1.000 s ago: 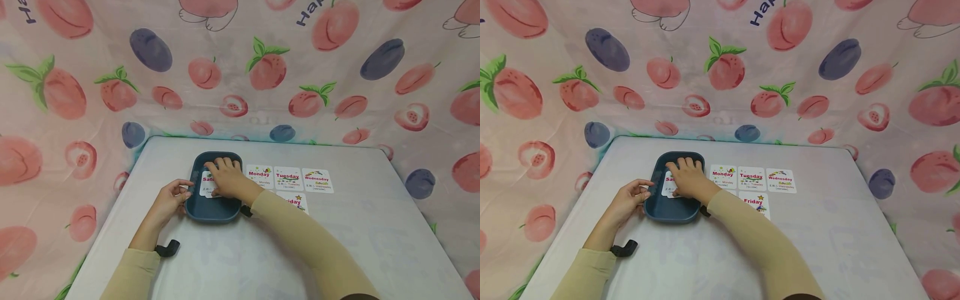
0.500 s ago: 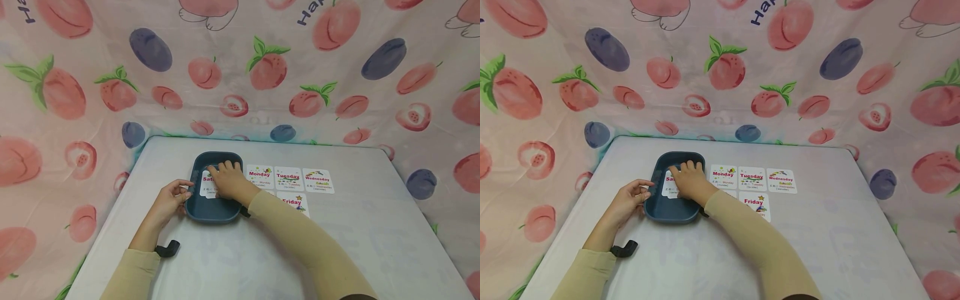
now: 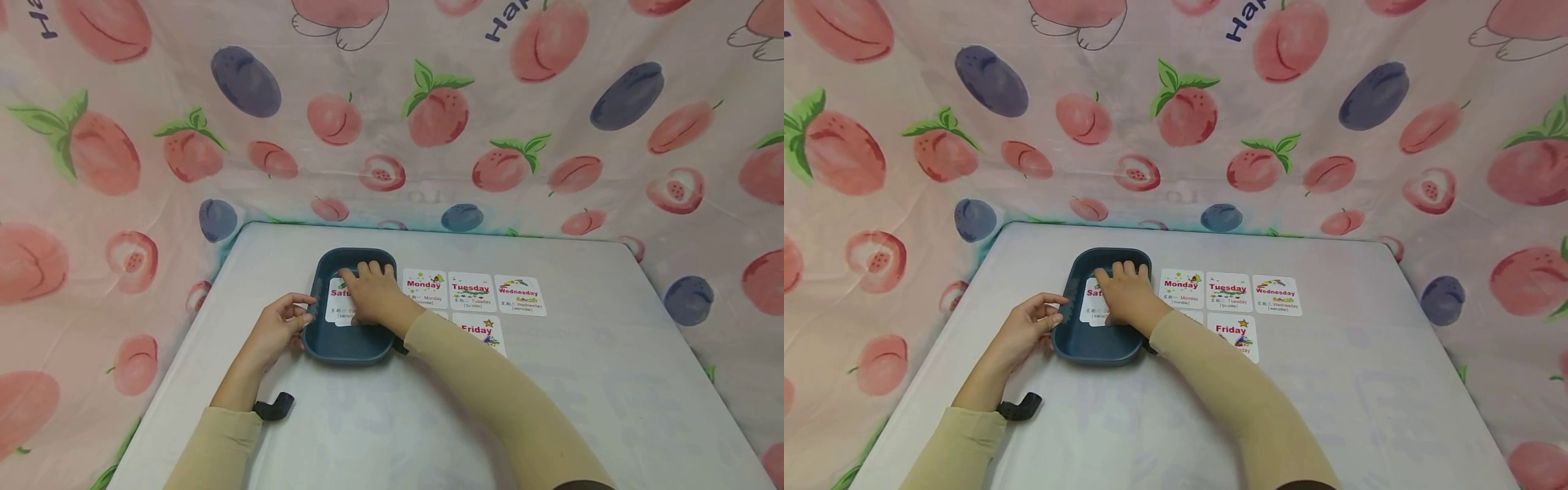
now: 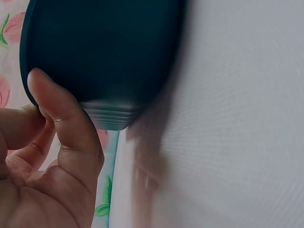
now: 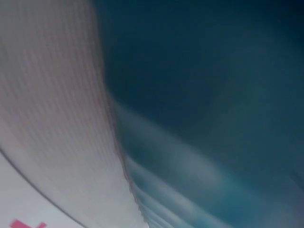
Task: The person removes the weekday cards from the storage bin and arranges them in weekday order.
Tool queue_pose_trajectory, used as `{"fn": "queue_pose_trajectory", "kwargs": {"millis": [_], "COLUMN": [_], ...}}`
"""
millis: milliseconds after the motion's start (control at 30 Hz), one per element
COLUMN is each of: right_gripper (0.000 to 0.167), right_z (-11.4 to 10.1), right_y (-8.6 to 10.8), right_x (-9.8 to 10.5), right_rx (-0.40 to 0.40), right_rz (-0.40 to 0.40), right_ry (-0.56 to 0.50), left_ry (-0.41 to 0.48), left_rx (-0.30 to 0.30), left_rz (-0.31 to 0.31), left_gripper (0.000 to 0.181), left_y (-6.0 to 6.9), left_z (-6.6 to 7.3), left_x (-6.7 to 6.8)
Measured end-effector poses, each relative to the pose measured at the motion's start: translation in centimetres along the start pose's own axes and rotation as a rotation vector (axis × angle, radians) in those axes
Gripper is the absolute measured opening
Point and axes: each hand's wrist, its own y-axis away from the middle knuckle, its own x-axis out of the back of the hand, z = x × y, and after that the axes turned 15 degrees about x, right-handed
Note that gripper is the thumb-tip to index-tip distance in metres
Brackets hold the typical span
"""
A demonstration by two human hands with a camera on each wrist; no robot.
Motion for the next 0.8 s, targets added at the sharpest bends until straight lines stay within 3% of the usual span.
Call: {"fn": "queue_pose_trajectory", "kwargs": {"millis": [300,800], "right_gripper": [0.114,0.106], "right_z": [-0.15,-0.15], "right_y": [0.24,0.71], "right_x": [-0.11,0.13], "right_rx": [-0.004,0.030], "right_rz": [0.083,0.120], "right_ry": [0.005,-0.017], "left_ry": [-0.010,0.002], "left_rx": [-0.012,-0.005], "left_rz": [-0.002,-0.011], "left_gripper": [0.037,0.036], "left_y": [0.05,0.01], "left_z": [0.08,0.05], "left_x": [0.00,-0.11]}}
